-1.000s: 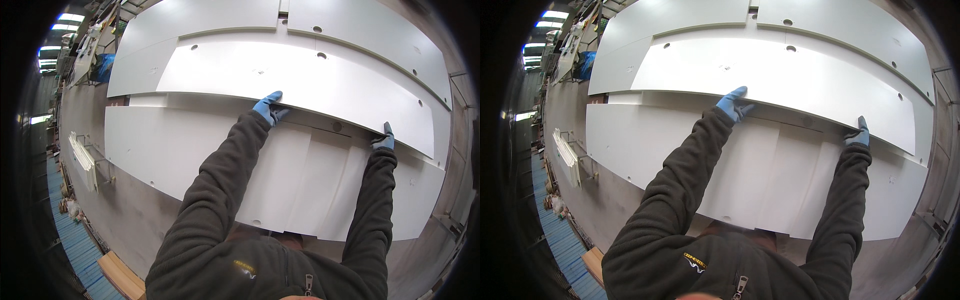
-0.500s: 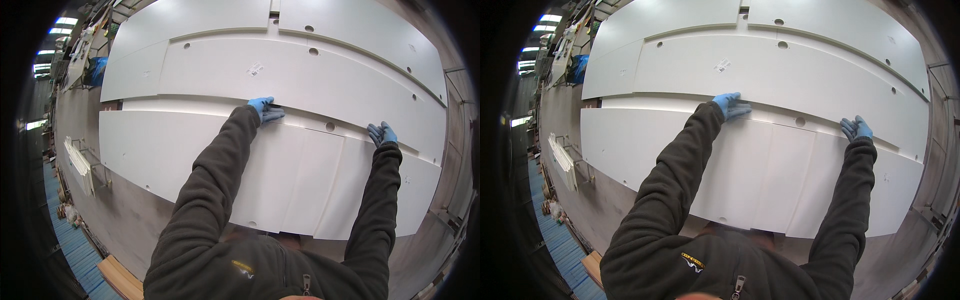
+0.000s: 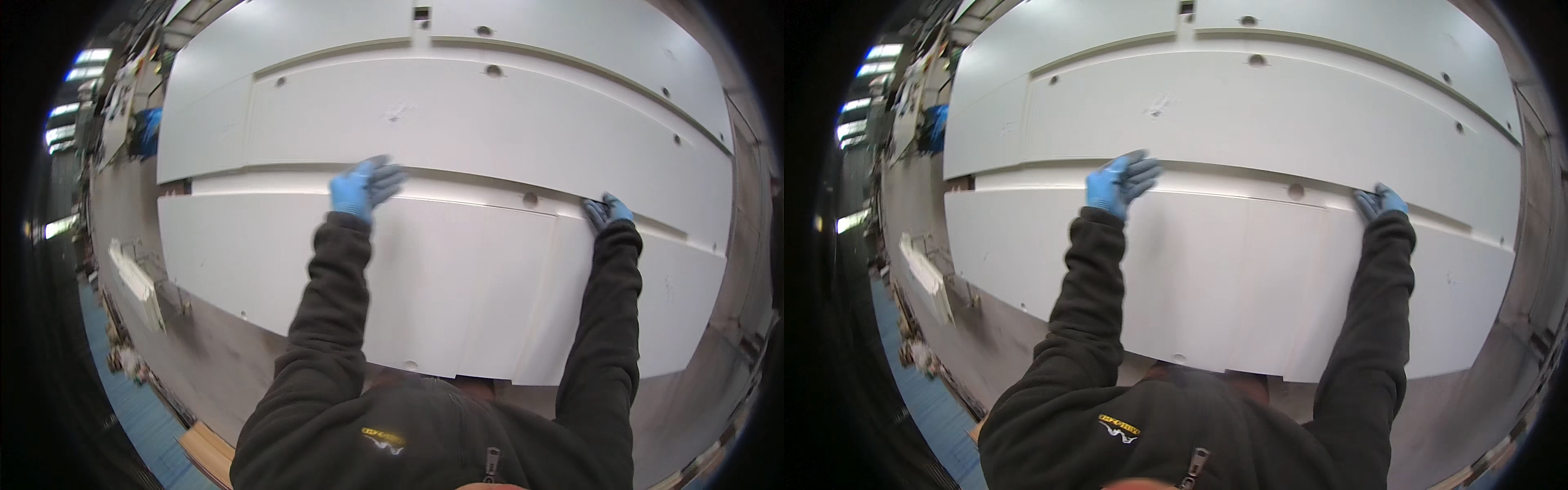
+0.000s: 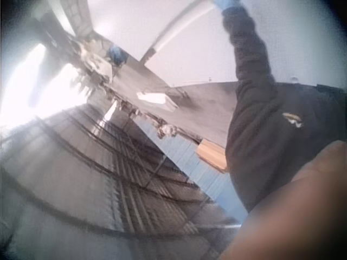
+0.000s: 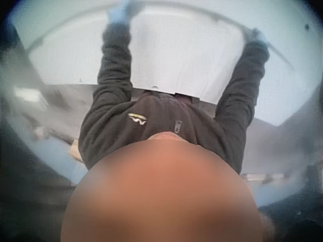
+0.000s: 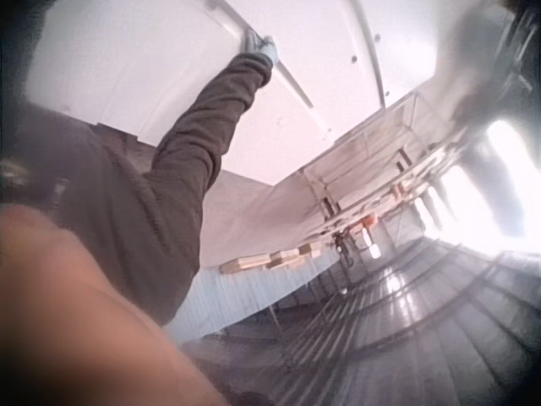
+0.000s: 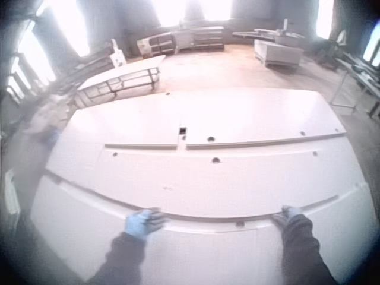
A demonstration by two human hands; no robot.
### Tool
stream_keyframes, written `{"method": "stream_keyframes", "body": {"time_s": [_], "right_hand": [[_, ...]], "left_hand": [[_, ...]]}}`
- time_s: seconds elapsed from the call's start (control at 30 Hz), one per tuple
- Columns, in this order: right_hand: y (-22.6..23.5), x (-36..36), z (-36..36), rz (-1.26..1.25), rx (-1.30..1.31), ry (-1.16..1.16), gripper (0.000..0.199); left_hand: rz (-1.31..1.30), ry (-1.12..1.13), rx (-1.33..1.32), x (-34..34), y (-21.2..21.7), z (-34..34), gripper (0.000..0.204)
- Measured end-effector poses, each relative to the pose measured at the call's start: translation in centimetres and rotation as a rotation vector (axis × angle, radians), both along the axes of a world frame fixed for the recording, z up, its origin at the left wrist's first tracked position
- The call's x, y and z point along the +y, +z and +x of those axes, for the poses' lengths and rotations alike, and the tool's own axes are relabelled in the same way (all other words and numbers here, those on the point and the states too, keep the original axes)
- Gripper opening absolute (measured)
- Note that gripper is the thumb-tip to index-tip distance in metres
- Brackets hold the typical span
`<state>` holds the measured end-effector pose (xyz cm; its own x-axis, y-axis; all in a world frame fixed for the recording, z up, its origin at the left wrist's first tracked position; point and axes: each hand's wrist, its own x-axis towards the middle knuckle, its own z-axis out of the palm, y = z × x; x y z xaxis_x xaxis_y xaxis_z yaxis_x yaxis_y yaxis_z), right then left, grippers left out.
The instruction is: The person picks up white rectangular panels from a table, wipes one with a cloth, and stacks them on a nearby rack. The person handles the panels one at a time, turning them over and placing them in a neat pile.
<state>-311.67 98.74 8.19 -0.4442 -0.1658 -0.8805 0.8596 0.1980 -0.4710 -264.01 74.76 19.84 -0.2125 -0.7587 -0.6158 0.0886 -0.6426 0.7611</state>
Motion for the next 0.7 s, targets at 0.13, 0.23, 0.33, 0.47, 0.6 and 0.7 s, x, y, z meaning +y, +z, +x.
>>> {"method": "stream_keyframes", "body": {"time_s": [0.13,0.23,0.33,0.47,0.6,0.7], "right_hand": [[1.2,-1.0,0.8,-0.008,0.067,-0.048,0.031],[2.7,-2.0,1.0,0.037,0.163,-0.001,0.022],[3.9,-3.1,0.8,0.033,0.217,0.038,0.019],[4.3,-4.1,0.0,0.076,0.230,0.014,0.018],[3.5,-4.5,-0.9,0.085,0.217,0.025,0.018],[2.4,-5.1,-1.7,0.091,0.272,0.075,0.026]], "left_hand": [[0.288,0.240,-0.023,-5.1,-5.9,1.5,0.050],[0.322,0.361,-0.013,-9.0,-9.4,1.8,0.038],[0.375,0.335,-0.067,-10.8,-11.0,2.3,0.037],[0.344,0.374,-0.032,-10.9,-11.9,2.9,0.034],[0.334,0.336,0.002,-10.9,-12.3,3.1,0.040],[0.410,0.394,0.106,-11.3,-12.1,2.6,0.041]]}}
